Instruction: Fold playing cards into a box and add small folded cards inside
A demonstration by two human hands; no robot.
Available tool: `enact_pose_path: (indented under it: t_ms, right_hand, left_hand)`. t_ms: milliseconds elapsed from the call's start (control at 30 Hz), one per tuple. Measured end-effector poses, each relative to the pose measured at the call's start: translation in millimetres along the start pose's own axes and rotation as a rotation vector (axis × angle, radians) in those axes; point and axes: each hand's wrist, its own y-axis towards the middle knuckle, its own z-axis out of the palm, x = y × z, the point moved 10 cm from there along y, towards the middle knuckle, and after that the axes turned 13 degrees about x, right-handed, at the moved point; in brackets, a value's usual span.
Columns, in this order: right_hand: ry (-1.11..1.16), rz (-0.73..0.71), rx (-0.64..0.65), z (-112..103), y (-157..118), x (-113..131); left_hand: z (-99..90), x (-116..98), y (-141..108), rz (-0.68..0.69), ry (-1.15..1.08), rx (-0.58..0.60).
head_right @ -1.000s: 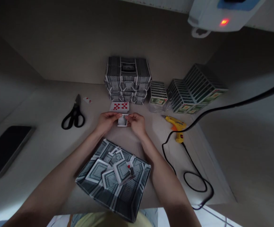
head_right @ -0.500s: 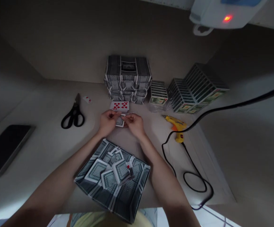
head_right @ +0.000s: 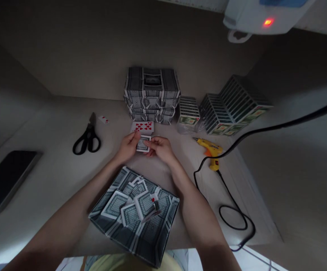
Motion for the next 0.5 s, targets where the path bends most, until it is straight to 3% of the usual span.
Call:
enact_pose_path:
  t_ms: [233, 500]
  right_hand:
    - [-0.031, 0.042, 0.028, 7, 0, -6]
    - [-0.119, 0.086, 0.082, 16, -3, -11]
  left_hand:
    - [2.7, -5, -1, -0.004, 0.084, 0.017]
    - [-1.6, -18, -7, -0.015, 0.424, -0.056]
